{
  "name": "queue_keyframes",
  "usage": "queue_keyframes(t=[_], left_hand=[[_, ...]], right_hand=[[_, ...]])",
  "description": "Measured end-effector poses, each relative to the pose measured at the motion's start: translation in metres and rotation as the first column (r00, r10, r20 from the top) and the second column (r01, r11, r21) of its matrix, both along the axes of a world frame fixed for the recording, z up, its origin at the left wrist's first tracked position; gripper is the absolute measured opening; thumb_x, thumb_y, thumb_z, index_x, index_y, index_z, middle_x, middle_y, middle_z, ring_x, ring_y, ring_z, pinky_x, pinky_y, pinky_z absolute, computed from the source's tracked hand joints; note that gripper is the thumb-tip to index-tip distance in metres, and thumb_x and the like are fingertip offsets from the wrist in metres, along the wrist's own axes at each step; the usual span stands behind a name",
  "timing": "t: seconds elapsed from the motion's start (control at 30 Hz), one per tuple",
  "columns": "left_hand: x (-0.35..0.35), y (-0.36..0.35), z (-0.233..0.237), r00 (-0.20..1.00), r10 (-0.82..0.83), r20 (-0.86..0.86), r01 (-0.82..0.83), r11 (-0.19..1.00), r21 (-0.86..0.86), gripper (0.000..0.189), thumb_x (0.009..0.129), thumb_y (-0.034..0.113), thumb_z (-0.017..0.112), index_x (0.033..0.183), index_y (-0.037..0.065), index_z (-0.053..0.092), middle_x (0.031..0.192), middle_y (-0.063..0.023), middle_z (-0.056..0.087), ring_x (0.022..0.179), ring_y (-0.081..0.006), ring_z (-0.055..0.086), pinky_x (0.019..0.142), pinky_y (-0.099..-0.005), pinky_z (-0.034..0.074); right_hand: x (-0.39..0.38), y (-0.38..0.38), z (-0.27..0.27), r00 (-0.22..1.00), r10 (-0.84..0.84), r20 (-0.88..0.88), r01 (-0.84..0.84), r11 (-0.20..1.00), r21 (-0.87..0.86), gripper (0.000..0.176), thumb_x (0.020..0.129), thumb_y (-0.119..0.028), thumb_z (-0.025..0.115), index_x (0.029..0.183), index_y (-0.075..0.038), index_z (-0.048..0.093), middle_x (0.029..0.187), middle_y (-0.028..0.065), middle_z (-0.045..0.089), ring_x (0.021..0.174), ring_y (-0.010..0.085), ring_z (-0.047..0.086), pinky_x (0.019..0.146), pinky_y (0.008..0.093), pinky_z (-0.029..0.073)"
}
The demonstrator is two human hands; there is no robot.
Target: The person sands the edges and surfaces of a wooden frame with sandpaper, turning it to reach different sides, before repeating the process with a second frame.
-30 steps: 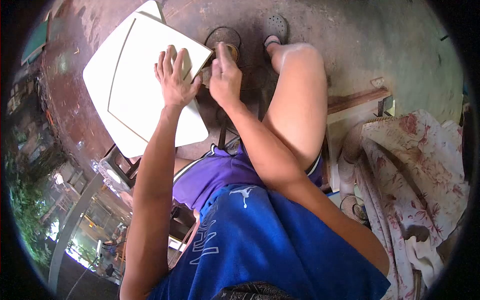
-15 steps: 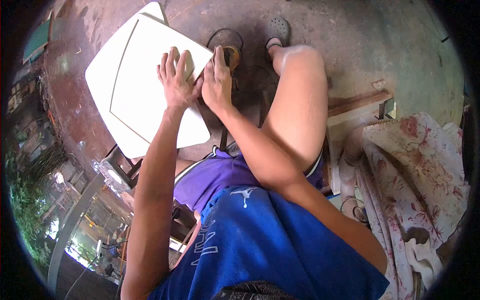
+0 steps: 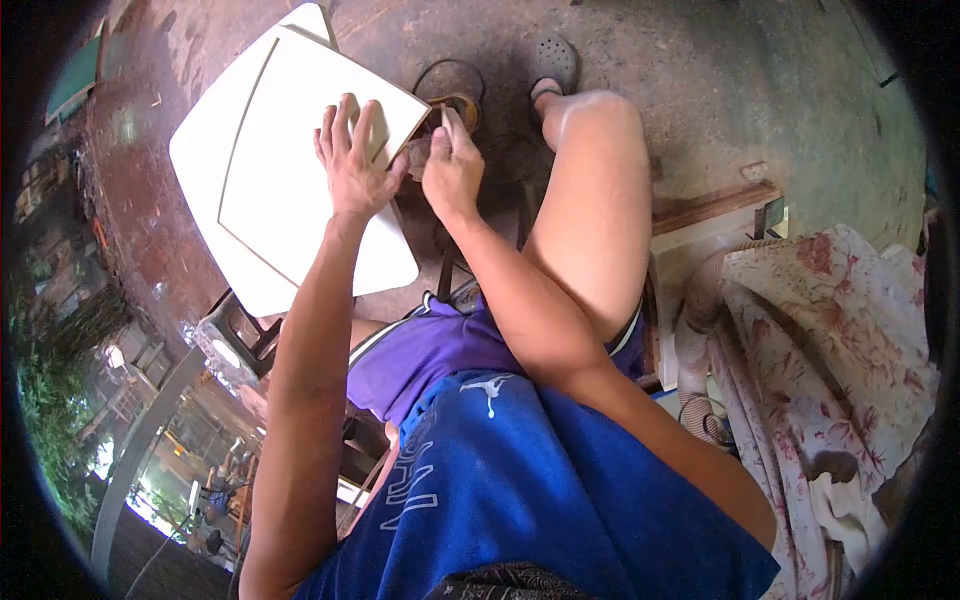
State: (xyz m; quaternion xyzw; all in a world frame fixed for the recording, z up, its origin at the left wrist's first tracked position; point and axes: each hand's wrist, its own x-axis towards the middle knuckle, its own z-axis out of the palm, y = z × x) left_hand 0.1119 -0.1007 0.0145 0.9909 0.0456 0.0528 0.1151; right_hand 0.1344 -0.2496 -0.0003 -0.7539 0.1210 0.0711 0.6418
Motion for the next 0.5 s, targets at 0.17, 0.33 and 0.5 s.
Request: queue_keyframes(t=[0.17, 0.33, 0.5], left_hand=[[0.000, -0.003, 0.003, 1.000, 0.000, -0.013, 0.000, 1.000, 0.001, 0.093, 0.076, 0.040, 0.082, 0.159, 0.023, 0.043, 0.167, -0.0145, 0.031, 0.156, -0.0416, 0.024, 0.126, -0.0628, 0.016], [0.002, -0.005, 0.007, 0.999, 0.022, -0.037, -0.022, 1.000, -0.002, 0.091, 0.076, 0.038, 0.082, 0.157, 0.023, 0.045, 0.167, -0.0145, 0.031, 0.156, -0.0413, 0.023, 0.127, -0.0614, 0.017], [0.003, -0.005, 0.007, 1.000, 0.018, -0.020, -0.018, 1.000, 0.004, 0.091, 0.076, 0.037, 0.083, 0.157, 0.023, 0.045, 0.167, -0.0150, 0.031, 0.156, -0.0412, 0.024, 0.127, -0.0614, 0.017]], right_hand=[[0.021, -0.021, -0.005, 0.901, -0.212, -0.378, 0.334, 0.896, 0.292, 0.028, 0.100, -0.007, 0.054, 0.120, 0.007, 0.068, 0.106, 0.0180, 0.073, 0.091, 0.0228, 0.069, 0.084, 0.0358, 0.055], [0.021, -0.020, 0.006, 0.962, -0.081, -0.261, 0.161, 0.939, 0.303, 0.019, 0.089, -0.007, 0.064, 0.103, 0.006, 0.068, 0.097, 0.0164, 0.073, 0.089, 0.0267, 0.072, 0.083, 0.0386, 0.056], [0.017, -0.008, 0.004, 0.997, 0.018, 0.076, -0.019, 1.000, 0.015, 0.029, 0.089, -0.012, 0.069, 0.111, 0.005, 0.072, 0.103, 0.0233, 0.075, 0.094, 0.0314, 0.074, 0.086, 0.0405, 0.057]])
